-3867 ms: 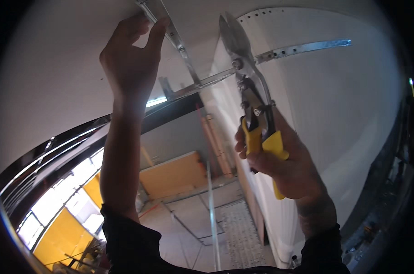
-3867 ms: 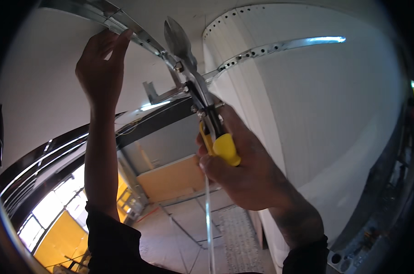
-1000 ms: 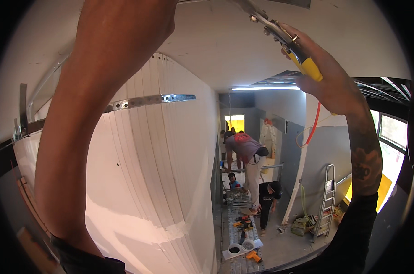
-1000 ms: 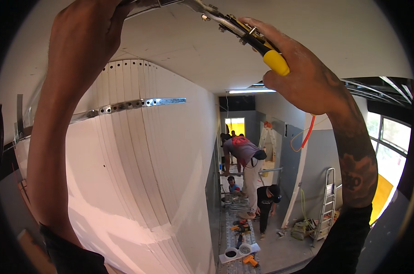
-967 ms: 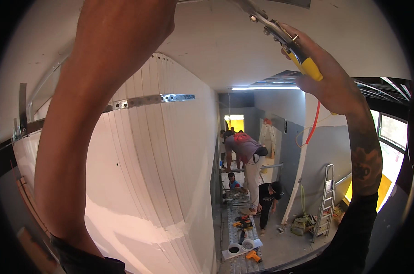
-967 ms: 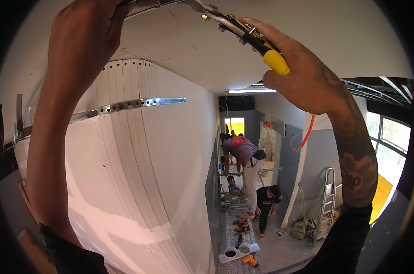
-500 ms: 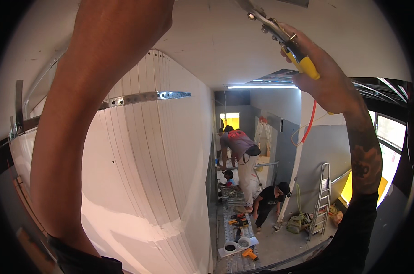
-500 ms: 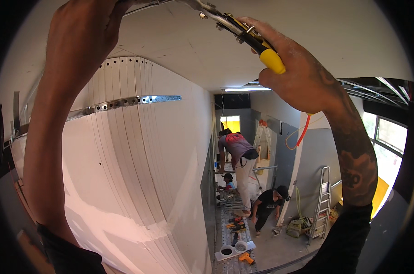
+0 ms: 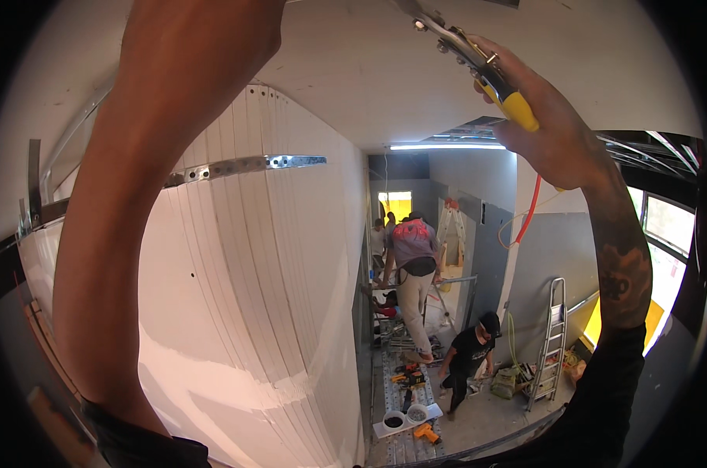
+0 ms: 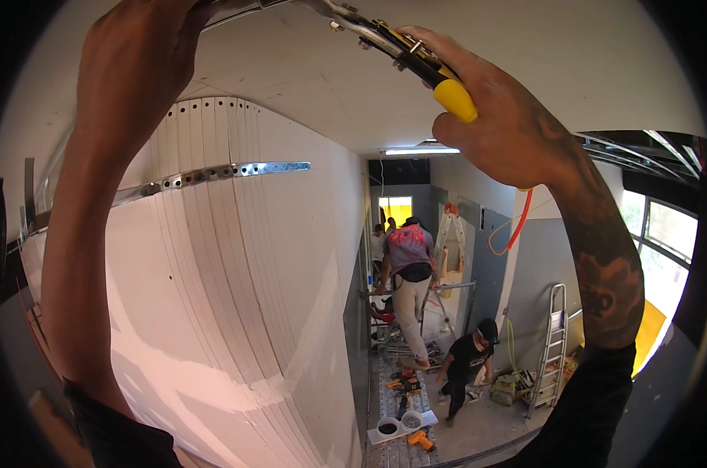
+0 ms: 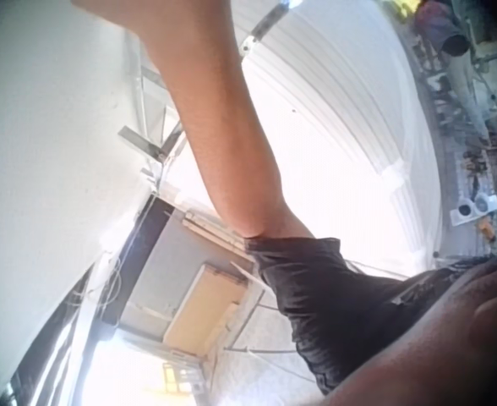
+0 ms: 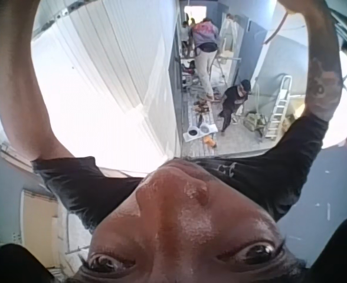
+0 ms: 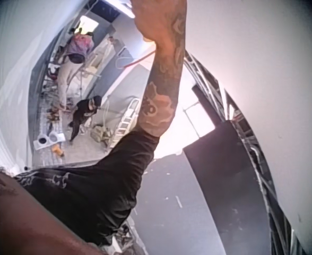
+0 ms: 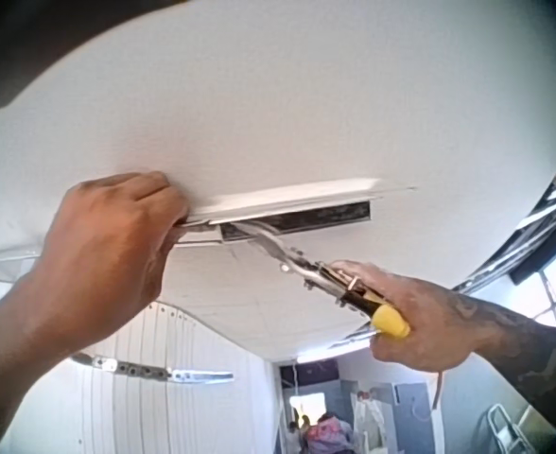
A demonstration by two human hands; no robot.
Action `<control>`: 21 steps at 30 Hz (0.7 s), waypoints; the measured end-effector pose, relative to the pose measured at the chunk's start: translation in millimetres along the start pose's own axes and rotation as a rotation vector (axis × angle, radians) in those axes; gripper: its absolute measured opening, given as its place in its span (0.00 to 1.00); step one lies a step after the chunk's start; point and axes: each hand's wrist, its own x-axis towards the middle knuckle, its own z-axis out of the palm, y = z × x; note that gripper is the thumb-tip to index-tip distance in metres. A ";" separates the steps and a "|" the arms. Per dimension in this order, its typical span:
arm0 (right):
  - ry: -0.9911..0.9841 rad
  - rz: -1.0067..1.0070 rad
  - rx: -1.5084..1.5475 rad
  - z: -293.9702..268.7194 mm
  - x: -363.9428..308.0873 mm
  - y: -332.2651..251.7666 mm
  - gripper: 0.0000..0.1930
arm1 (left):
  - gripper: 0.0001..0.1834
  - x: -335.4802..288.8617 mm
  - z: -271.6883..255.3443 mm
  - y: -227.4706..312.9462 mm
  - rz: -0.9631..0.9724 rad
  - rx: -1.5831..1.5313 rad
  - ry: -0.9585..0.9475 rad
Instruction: The person uses tin snips to cut a metal ceiling panel and positions it into a ceiling grid. They mark the panel with a pencil and adjust its placement while another worker assists nearby. The person repeatedly aligns and trims the panel to fit the ceiling framework.
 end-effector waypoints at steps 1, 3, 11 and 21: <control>-0.020 0.040 -0.011 -1.0 0.3 -2.1 0.42 | 0.05 -0.4 1.2 -1.0 0.001 0.000 -0.001; -0.029 0.042 -0.005 -1.8 0.6 -3.1 0.42 | 0.05 -0.8 4.5 -0.8 0.004 -0.022 0.021; 0.026 -0.023 0.022 0.7 -0.7 6.4 0.42 | 0.04 2.3 -9.1 8.4 -0.008 -0.038 0.017; -0.003 -0.068 0.096 10.4 0.1 8.3 0.42 | 0.03 5.3 -9.9 13.4 -0.046 -0.121 0.064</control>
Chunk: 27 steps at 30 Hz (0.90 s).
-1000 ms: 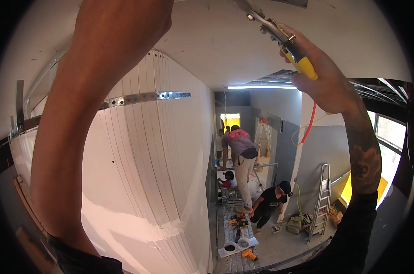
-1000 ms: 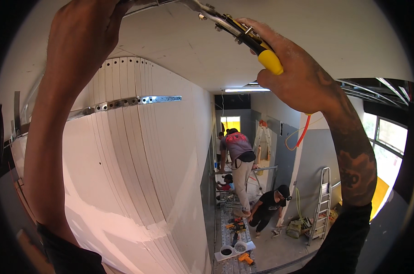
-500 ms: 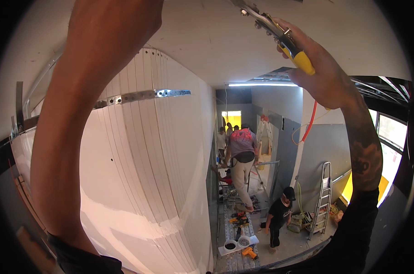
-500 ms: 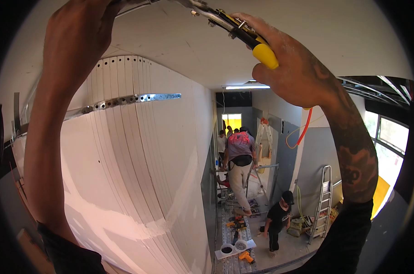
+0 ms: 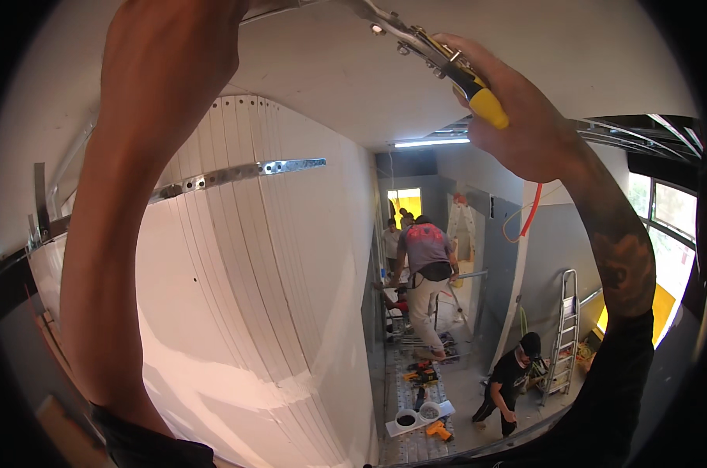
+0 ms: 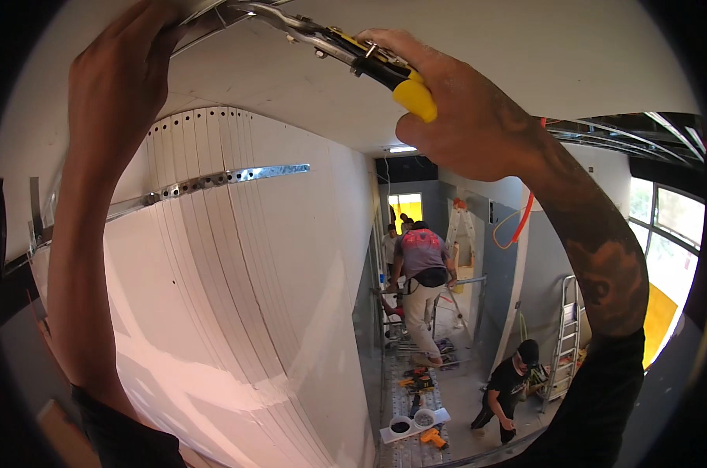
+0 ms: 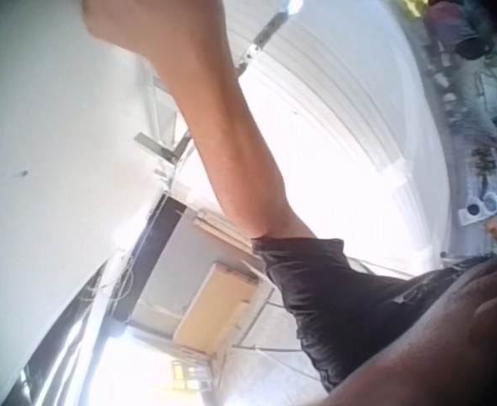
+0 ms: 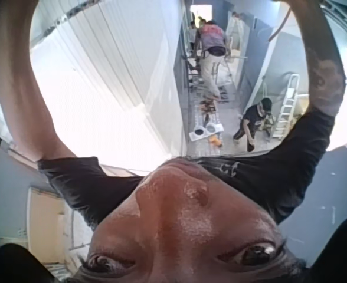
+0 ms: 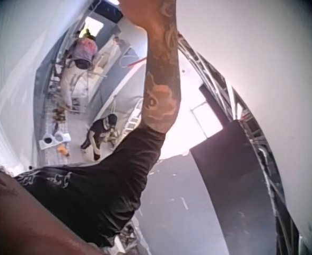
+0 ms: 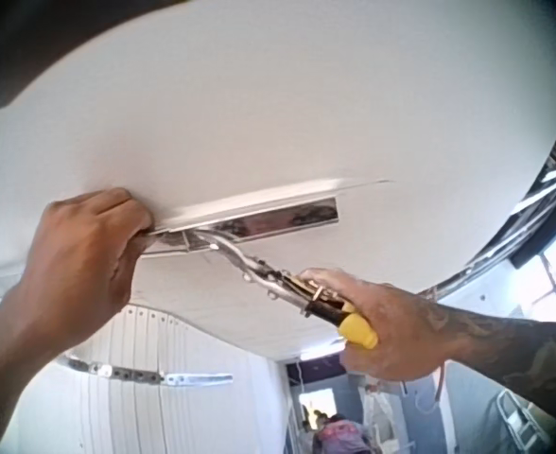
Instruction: The person uses tin snips to cut a metal ceiling panel and positions it into a ceiling grid. They mark the panel with a pencil and adjust its placement while another worker assists nearby. The person repeatedly aligns and trims the panel to fit the ceiling framework.
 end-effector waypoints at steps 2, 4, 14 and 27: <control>0.037 -0.080 -0.028 0.9 0.1 2.4 0.41 | 0.04 0.8 1.5 0.1 0.009 0.014 0.004; 0.018 -0.069 0.034 -0.5 2.7 2.3 0.40 | 0.04 -1.5 20.7 -37.7 0.018 0.040 0.004; 0.125 -0.105 -0.017 2.1 13.9 -5.8 0.38 | 0.04 1.4 11.4 -18.8 0.099 -0.060 0.030; -0.095 -0.103 -0.032 -11.4 29.4 5.6 0.39 | 0.08 0.4 70.5 -100.5 0.056 -0.016 -0.211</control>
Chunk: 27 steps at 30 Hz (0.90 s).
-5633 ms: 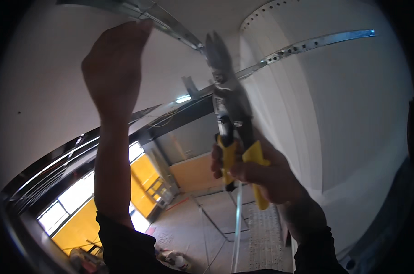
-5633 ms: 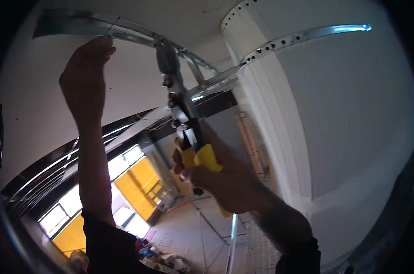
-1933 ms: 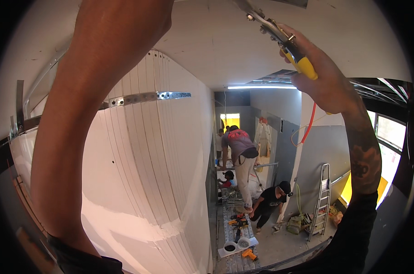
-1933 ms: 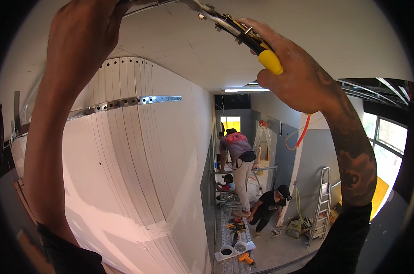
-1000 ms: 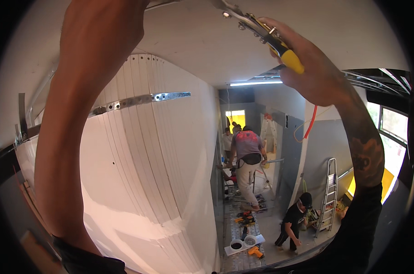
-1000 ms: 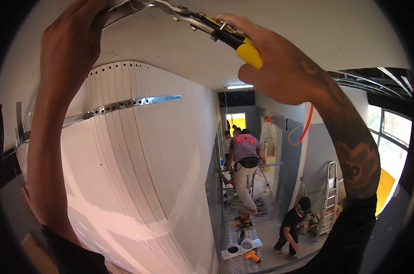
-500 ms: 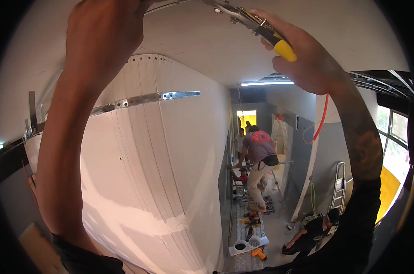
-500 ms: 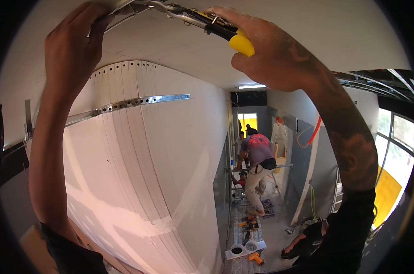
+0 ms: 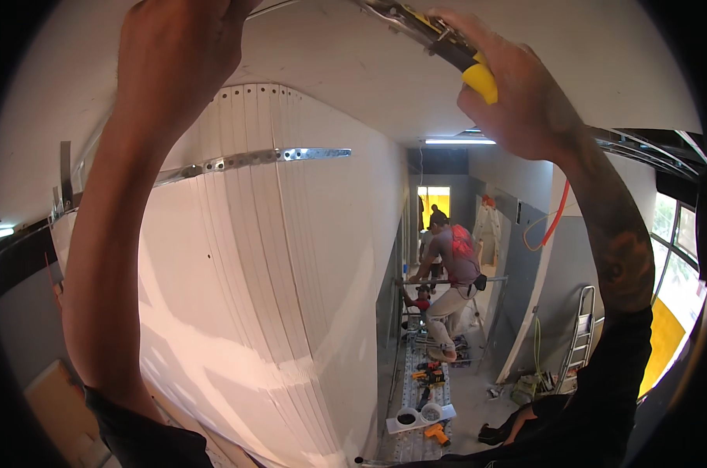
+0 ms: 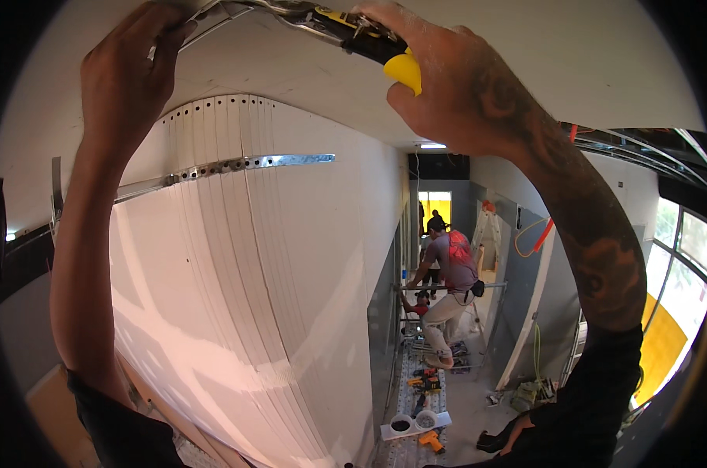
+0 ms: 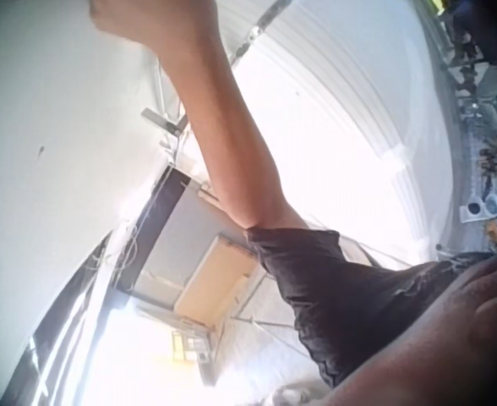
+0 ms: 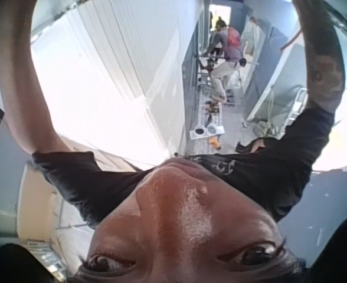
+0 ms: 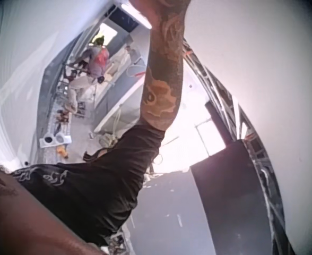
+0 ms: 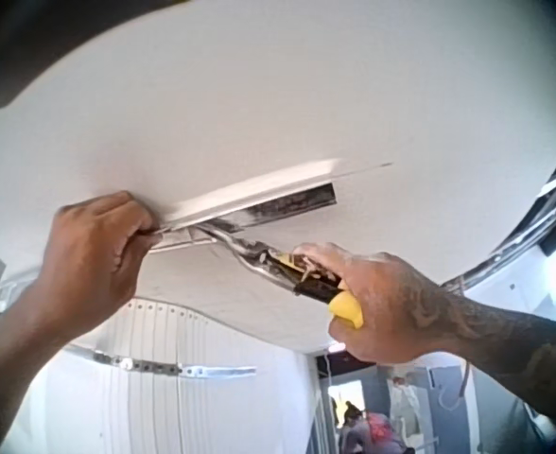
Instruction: The person uses tin snips to cut a metal ceiling panel and positions it into a ceiling grid. They mark the panel with a pencil and adjust its placement while another worker assists nearby. The person repeatedly aligns and trims the panel to fit the ceiling framework.
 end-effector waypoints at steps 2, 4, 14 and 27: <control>0.143 -0.175 -0.164 4.5 -1.2 10.3 0.39 | 0.07 2.2 16.1 2.7 0.076 0.065 0.074; 0.146 -0.110 -0.181 -0.3 -3.3 0.3 0.39 | 0.07 3.9 2.7 27.0 0.152 0.125 0.159; 0.346 -0.174 -0.173 16.6 -7.6 5.4 0.36 | 0.04 -11.7 -52.0 65.9 0.063 -0.004 0.255; 0.191 0.107 -0.324 10.2 -86.3 -36.1 0.42 | 0.12 -60.0 -35.5 83.1 -0.295 -0.487 0.272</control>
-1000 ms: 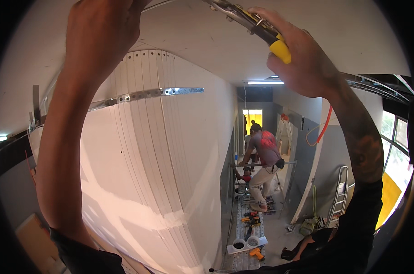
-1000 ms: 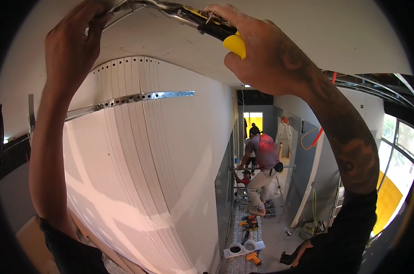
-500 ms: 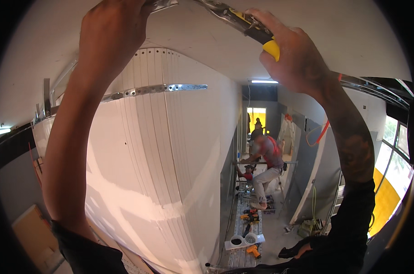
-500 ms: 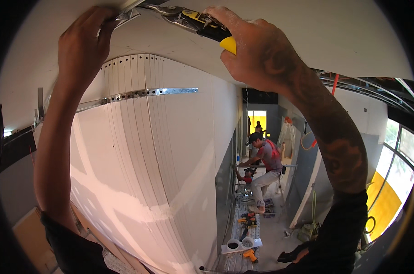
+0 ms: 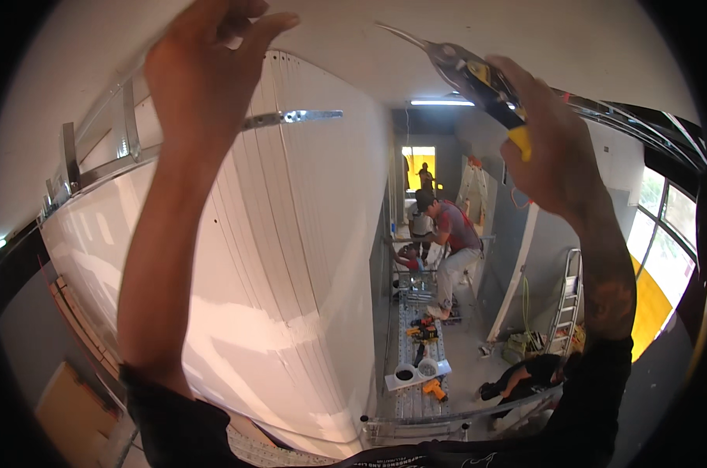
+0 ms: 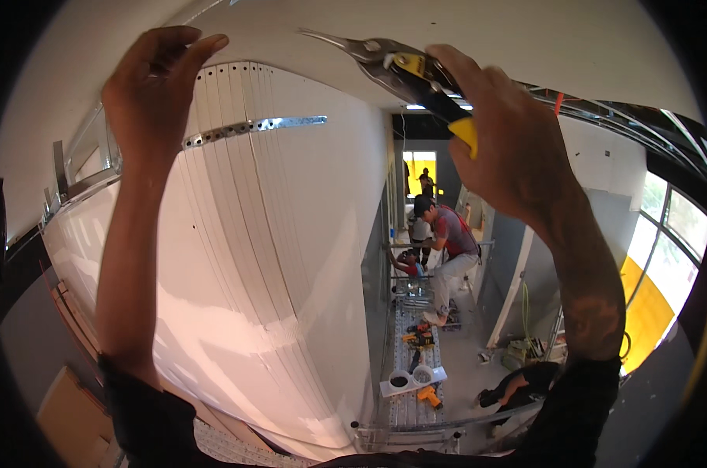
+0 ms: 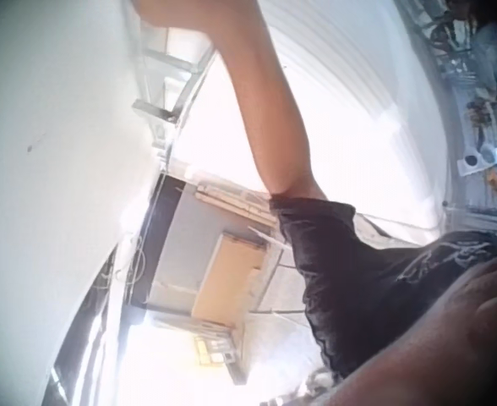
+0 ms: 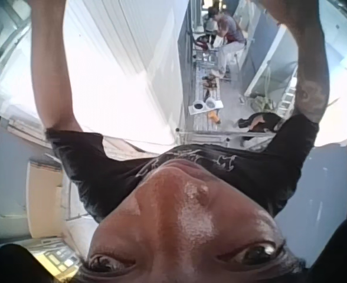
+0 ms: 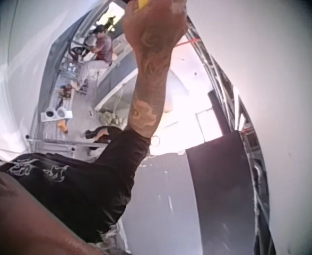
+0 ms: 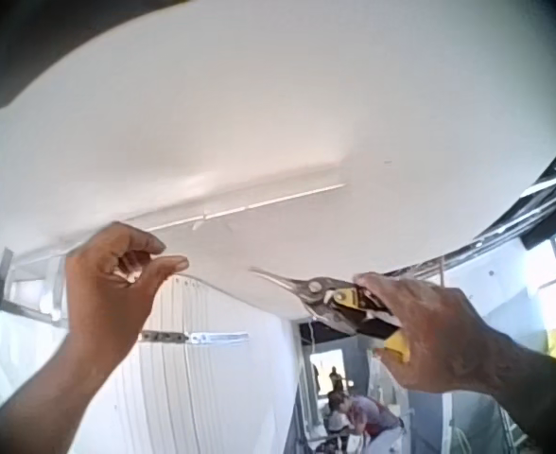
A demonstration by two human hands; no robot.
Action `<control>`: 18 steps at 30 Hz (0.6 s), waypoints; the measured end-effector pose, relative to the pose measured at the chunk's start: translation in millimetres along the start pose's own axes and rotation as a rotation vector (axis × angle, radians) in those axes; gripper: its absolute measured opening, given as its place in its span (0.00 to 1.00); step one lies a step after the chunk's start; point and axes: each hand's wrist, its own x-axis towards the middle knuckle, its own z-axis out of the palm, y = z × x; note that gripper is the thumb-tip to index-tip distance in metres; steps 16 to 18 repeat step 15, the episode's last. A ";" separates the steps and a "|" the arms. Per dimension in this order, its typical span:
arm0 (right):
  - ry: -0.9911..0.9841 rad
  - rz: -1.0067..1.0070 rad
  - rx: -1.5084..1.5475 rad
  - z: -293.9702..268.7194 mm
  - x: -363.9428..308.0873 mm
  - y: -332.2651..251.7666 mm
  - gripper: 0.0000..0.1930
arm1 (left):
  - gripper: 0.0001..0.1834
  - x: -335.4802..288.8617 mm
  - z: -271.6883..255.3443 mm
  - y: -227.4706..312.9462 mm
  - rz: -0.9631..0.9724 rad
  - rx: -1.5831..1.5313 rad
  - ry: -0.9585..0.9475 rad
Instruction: The person uses tin snips to cut a metal ceiling panel and positions it into a ceiling grid. They mark the panel with a pencil and adjust its placement while another worker assists nearby. The person repeatedly aligns and trims the panel to fit the ceiling framework.
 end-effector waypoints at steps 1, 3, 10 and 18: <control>-0.012 0.003 -0.005 -4.8 -9.5 -7.0 0.42 | 0.12 -5.8 4.8 1.4 -0.008 -0.009 -0.004; 0.000 0.052 0.088 -6.6 -28.8 -24.0 0.42 | 0.17 -15.1 18.8 11.4 -0.272 -0.319 0.107; -0.228 0.384 0.238 -63.1 -98.0 -71.2 0.41 | 0.14 4.1 53.4 69.4 -0.760 -1.033 0.353; -0.366 0.483 0.205 -100.4 -122.8 -80.0 0.40 | 0.14 8.6 62.1 76.6 -0.777 -1.146 0.476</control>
